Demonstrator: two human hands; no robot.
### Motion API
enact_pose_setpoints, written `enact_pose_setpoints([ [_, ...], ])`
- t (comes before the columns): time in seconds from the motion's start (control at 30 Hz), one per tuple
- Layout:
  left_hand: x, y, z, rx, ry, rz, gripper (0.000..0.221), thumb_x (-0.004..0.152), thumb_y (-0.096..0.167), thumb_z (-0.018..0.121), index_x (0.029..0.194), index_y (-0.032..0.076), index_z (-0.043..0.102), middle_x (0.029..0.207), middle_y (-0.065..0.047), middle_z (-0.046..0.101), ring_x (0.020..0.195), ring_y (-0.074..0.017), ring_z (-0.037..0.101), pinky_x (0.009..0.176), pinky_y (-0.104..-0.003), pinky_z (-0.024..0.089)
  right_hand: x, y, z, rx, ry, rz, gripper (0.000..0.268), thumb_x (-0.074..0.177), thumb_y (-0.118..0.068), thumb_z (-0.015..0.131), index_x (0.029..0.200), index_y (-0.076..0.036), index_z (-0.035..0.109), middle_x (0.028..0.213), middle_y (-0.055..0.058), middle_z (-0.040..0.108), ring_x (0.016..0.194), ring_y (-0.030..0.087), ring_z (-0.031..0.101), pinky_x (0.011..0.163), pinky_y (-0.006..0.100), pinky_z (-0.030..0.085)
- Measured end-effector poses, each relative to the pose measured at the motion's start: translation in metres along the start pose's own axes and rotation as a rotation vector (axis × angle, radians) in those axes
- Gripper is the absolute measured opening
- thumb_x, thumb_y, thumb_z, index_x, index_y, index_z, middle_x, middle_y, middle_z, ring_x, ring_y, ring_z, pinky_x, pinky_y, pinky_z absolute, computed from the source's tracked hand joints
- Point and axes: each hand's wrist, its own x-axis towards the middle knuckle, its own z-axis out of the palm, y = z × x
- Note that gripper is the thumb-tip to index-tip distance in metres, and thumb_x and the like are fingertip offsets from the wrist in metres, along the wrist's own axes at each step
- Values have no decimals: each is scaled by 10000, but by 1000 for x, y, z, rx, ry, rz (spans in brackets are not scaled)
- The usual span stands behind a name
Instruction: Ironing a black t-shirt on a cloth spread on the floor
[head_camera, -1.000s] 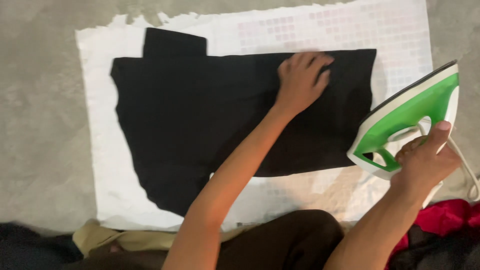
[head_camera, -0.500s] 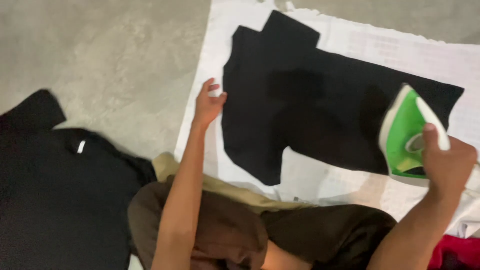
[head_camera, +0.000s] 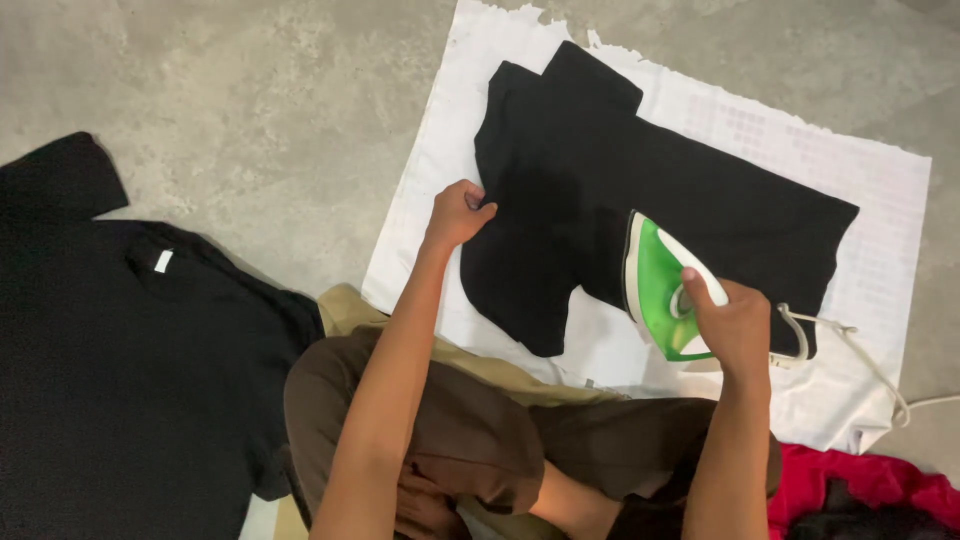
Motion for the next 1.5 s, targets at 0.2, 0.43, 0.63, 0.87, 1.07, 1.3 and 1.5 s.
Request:
enact_pose_setpoints([
  [0.2,0,13,-11,-661,-112,-343,537,874,266,867,1264,-56,687,1013,-182,779,1007,-305,754,819,-399,648,1,-5,5,25,-30,7,550,1004,-442,799,670,-19,693,514,171,528,525,275,516,569,398,397],
  [0.43,4,89,-23,-252,-187,-25,522,904,447,803,1214,32,742,1153,-207,765,1211,-419,683,1020,-529,549,-1,-2,2,90,-36,57,591,1015,-400,787,573,-60,590,464,96,463,490,204,445,530,357,355],
  [0.63,92,108,45,-219,-132,275,310,858,453,803,960,164,756,880,-61,774,954,-304,755,864,-453,568,6,3,3,121,-25,75,570,1009,-381,804,575,-79,593,469,74,464,516,158,420,533,339,343],
  [0.87,55,135,29,-103,155,509,120,998,175,667,1089,132,732,902,-130,708,929,-353,721,831,-458,601,5,19,10,118,-43,75,474,999,-385,805,649,-90,681,519,86,521,560,138,454,559,349,371],
  [1.07,-16,54,20,206,10,226,277,895,245,787,1075,90,644,943,-135,594,967,-428,668,852,-516,563,-4,-1,14,133,-65,76,490,970,-390,813,613,-89,663,482,84,499,515,154,430,549,349,374],
  [1.3,-53,74,23,314,-5,128,309,872,279,814,962,82,594,1000,-95,516,988,-387,652,805,-479,619,-11,-30,25,111,-82,0,511,957,-409,816,616,-57,670,477,134,508,468,220,474,508,355,369],
  [1.5,-93,97,2,-71,104,-52,318,958,2,659,1225,25,489,1111,-215,509,1041,-514,672,870,-561,615,-18,-52,35,150,-84,26,556,966,-411,806,589,-31,657,470,144,515,459,216,452,509,365,378],
])
